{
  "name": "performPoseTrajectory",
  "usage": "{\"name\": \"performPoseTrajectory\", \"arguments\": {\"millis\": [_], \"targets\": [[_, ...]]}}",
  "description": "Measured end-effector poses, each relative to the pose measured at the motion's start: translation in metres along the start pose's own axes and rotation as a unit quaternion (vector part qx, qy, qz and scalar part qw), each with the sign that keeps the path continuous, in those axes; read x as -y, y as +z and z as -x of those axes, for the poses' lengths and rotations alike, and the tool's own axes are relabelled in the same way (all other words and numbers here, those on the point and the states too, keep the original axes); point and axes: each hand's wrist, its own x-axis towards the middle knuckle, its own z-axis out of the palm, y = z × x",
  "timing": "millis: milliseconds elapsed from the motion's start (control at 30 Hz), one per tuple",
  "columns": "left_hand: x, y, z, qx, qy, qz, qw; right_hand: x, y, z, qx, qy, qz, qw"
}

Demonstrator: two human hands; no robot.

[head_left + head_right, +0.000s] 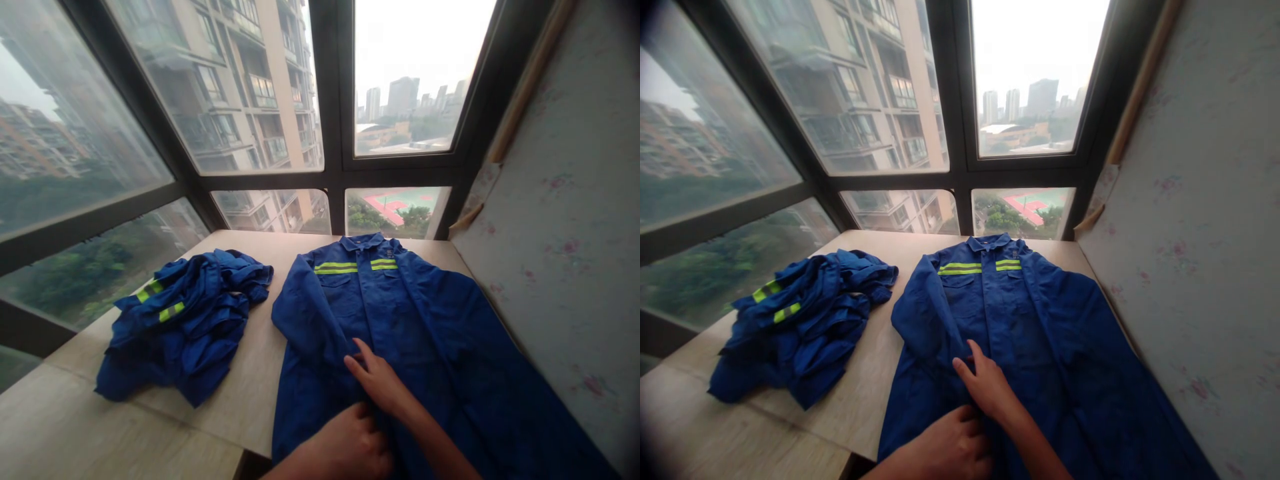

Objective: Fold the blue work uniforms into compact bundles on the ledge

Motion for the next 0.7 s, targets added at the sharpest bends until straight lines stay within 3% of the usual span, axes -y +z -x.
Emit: {"name": "performPoseTrajectory", "arguments": {"millis": [67,100,167,200,267,367,467,567,600,633,700], "targets": [[-0.004,0.005,0.007,-0.038,-0.026,0.028,0.999,0.005,0.008,-0.008,0.007,0.028,0.096,0.995],[-0.003,0.002,0.012,-0.054,-0.073,0.045,0.995,0.006,0.01,-0.011,0.007,0.037,0.141,0.989],[0.003,-0.012,0.028,-0.086,-0.221,0.1,0.966,0.005,0.012,-0.016,0.0,0.05,0.199,0.979],[0.007,-0.021,0.039,-0.106,-0.306,0.135,0.936,0.004,0.012,-0.019,-0.004,0.052,0.201,0.978],[0.017,-0.035,0.063,-0.155,-0.468,0.195,0.848,0.004,0.009,-0.028,-0.013,0.033,0.136,0.99],[0.028,-0.041,0.095,-0.225,-0.633,0.252,0.696,0.019,-0.002,-0.043,0.002,0.011,-0.114,0.993],[0.034,-0.028,0.103,-0.277,-0.673,0.358,0.585,0.055,-0.018,-0.049,0.035,0.053,-0.394,0.917],[0.042,-0.013,0.081,-0.348,-0.627,0.499,0.486,0.089,-0.036,-0.036,0.053,0.041,-0.554,0.83],[0.048,-0.01,0.069,-0.374,-0.604,0.523,0.47,0.093,-0.04,-0.026,0.055,0.032,-0.578,0.814],[0.055,-0.008,0.058,-0.392,-0.586,0.517,0.485,0.092,-0.042,-0.014,0.051,0.027,-0.59,0.805],[0.072,-0.007,0.038,-0.387,-0.567,0.433,0.584,0.076,-0.04,0.013,0.026,0.031,-0.586,0.809]]}}
